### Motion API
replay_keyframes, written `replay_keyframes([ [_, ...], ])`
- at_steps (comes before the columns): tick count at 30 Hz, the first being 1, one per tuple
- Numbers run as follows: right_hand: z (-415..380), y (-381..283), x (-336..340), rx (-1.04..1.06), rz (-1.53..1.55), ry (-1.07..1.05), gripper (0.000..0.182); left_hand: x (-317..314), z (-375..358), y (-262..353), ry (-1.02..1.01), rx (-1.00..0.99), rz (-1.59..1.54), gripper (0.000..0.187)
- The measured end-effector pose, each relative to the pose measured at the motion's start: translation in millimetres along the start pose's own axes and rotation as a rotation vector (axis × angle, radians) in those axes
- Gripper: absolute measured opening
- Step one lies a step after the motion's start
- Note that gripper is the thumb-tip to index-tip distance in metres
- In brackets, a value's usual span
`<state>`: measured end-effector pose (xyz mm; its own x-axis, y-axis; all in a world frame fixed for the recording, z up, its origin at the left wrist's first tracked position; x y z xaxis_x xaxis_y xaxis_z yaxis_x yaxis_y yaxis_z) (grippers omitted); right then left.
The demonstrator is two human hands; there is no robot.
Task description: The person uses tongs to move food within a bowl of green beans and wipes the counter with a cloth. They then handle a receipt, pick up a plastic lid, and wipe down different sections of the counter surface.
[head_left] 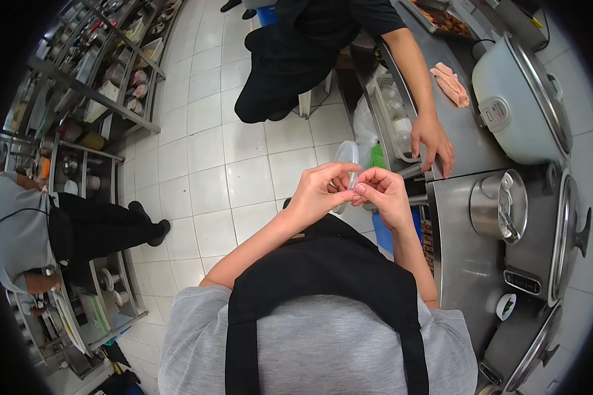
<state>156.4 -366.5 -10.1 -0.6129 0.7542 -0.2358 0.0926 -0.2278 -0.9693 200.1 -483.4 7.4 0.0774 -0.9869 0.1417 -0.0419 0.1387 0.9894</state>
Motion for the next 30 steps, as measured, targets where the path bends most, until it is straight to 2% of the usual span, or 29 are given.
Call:
replay_keyframes([
  [12,10,6,-17,-0.023,0.073,-0.053,0.013,21,-7,-4,0.047,0.037,-0.084,0.041],
  [15,11,5,-19,-0.03,0.04,-0.045,0.01,24,-9,-3,0.065,0.038,-0.126,0.033],
  [18,13,8,-23,-0.009,-0.053,-0.041,0.008,25,-12,-9,0.08,0.095,-0.211,0.013],
  [21,14,22,-28,0.041,-0.159,-0.011,0.008,27,-9,-30,0.113,0.192,-0.123,0.011],
  [24,13,27,-36,0.094,-0.382,-0.029,0.01,28,-11,-19,0.128,0.01,0.306,0.013],
  [26,11,37,-31,0.119,-0.512,-0.058,0.012,31,-12,-31,0.146,-0.017,0.267,0.01],
  [27,12,44,-22,0.113,-0.452,0.001,0.011,34,-12,-42,0.156,-0.029,0.248,0.009],
  [30,17,64,27,0.099,-0.285,0.191,0.011,90,-16,-85,0.403,0.125,-0.043,0.007],
])
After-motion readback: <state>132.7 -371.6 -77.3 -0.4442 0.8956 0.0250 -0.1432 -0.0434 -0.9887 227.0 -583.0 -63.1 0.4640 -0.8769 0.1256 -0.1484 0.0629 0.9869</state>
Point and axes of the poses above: each hand's wrist, its own z-axis towards the middle knuckle, its own x-axis out of the back of the hand, y = z × x, the point moved 8 cm from there along z, towards the middle knuckle, and after that the axes turned 12 degrees about x, right-handed, at the moved point
